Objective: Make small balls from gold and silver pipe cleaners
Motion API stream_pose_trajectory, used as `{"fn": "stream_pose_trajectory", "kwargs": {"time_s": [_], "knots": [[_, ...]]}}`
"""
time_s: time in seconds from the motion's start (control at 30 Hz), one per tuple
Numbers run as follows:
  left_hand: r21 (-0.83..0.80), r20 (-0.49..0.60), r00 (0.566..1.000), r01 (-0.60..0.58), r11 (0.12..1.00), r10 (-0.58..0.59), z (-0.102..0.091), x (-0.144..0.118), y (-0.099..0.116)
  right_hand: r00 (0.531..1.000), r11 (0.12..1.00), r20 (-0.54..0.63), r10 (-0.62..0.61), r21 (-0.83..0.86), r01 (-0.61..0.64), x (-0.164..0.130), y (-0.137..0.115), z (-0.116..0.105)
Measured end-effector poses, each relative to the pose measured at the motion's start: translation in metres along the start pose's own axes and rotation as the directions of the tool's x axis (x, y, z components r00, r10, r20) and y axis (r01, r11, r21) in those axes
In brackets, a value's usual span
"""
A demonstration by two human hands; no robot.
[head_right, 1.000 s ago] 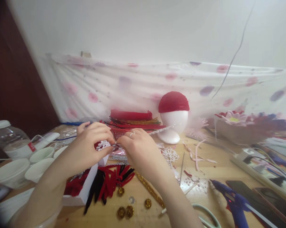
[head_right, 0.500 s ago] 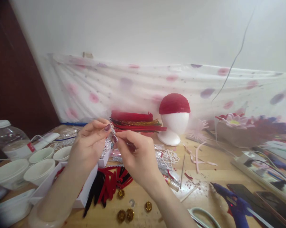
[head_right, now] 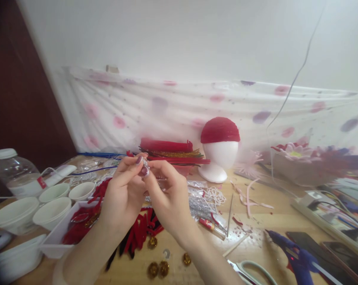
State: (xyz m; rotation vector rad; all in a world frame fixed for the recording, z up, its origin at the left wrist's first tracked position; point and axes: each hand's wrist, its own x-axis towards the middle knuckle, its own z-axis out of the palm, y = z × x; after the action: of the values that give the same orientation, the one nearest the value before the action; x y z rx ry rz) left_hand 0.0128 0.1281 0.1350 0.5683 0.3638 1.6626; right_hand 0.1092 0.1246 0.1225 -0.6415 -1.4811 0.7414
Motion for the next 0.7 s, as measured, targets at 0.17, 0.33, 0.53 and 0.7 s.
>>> {"fn": "stream_pose_trajectory", "kwargs": {"time_s": [0.17, 0.33, 0.53, 0.7], "knots": [[-0.024, -0.029, 0.997, -0.077, 0.997, 0.076, 0.001, -0.004, -0.011, 0.996, 0.998, -0.053, -0.066, -0.018, 0.065, 0.001, 0.005, 0.000], [0.090, -0.072, 0.970, -0.227, 0.970, 0.234, -0.002, -0.001, -0.022, 0.991, 0.988, -0.070, -0.115, -0.107, 0.107, 0.002, 0.007, -0.001], [0.248, 0.110, 0.910, -0.415, 0.875, 0.401, -0.012, 0.003, -0.029, 0.998, 0.998, 0.007, -0.057, -0.012, 0.057, 0.009, -0.001, -0.016], [0.429, 0.342, 0.911, -0.371, 0.823, 0.232, -0.019, 0.013, -0.010, 0.991, 0.998, 0.125, 0.054, 0.007, -0.056, 0.017, -0.013, -0.043]]}}
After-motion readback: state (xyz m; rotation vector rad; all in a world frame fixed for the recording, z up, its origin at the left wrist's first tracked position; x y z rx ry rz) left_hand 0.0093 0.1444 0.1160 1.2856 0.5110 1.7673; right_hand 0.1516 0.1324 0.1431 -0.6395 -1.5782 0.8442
